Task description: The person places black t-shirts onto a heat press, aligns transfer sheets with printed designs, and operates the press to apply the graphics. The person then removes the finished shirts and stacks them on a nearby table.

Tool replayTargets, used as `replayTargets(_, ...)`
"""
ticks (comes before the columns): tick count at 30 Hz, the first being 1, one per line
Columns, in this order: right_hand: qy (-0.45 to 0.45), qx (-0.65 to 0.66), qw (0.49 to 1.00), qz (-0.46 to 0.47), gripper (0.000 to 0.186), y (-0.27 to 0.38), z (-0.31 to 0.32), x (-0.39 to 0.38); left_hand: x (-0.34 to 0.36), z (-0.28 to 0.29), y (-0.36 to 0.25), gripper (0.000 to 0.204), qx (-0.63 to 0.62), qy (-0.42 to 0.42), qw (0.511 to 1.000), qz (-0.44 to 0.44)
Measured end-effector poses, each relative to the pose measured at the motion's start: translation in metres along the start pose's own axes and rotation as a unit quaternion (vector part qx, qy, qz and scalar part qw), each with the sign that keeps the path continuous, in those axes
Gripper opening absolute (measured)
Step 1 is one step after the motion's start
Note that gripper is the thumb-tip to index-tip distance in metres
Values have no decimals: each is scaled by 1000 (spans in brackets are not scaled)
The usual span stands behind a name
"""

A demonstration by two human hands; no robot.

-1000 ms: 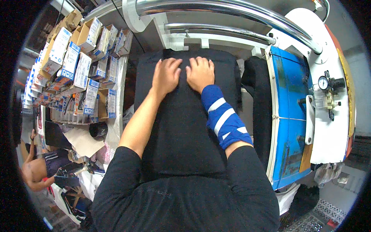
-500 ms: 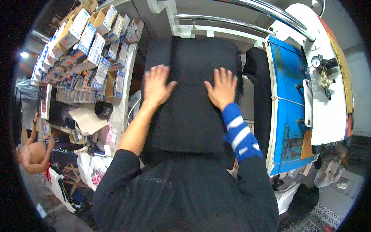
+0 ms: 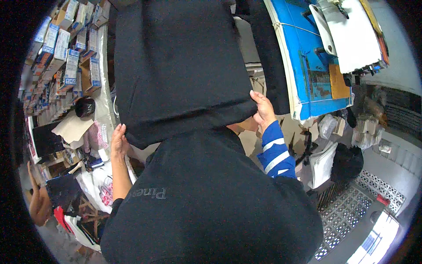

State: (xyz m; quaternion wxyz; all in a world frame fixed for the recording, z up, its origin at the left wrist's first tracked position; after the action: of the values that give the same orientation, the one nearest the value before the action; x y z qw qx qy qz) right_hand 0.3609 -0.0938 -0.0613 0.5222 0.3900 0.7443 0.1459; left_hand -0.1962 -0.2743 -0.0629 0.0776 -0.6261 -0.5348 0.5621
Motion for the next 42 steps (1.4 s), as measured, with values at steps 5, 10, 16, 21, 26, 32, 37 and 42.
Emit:
replayTargets(5,-95,-161,981,56,29,8,13,3,10,30,22,41,59,-29,998,-3)
replayTargets(10,-18,-117,989,89,25,6,8,-1,8,4,20,33,19,20,998,-55)
replayTargets(16,1,-98,995,0,39,-28,11,12,11,11,16,25,380,-157,911,-41)
replayTargets(21,-157,-329,922,-130,34,-79,117,-3,-3,117,-26,23,492,-462,712,-193)
replayTargets(26,-25,-702,711,-30,34,-96,141,-14,-20,151,-37,35,522,-547,651,-70)
replayTargets(32,289,-805,443,267,32,-102,81,-33,3,164,-43,20,694,-416,566,-161)
replayTargets(37,187,-720,661,-97,33,-43,-61,-89,-23,106,-86,17,654,-425,530,-333)
replayTargets(42,184,-499,841,99,27,-12,-191,-85,-28,-118,-123,25,499,-119,742,-431)
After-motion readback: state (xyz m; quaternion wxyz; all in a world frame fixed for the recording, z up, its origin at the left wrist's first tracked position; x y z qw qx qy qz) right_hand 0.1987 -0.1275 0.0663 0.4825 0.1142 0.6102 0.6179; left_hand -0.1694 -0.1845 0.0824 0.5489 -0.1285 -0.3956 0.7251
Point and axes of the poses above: each hand's wrist, its own x-axis towards the middle knuckle, its own z-axis out of the back of the hand, y = z × x, the point moved 6 cm from there along x, towards the middle knuckle, and after that the axes turned 3 degrees about -y, right-handed, at the moved point
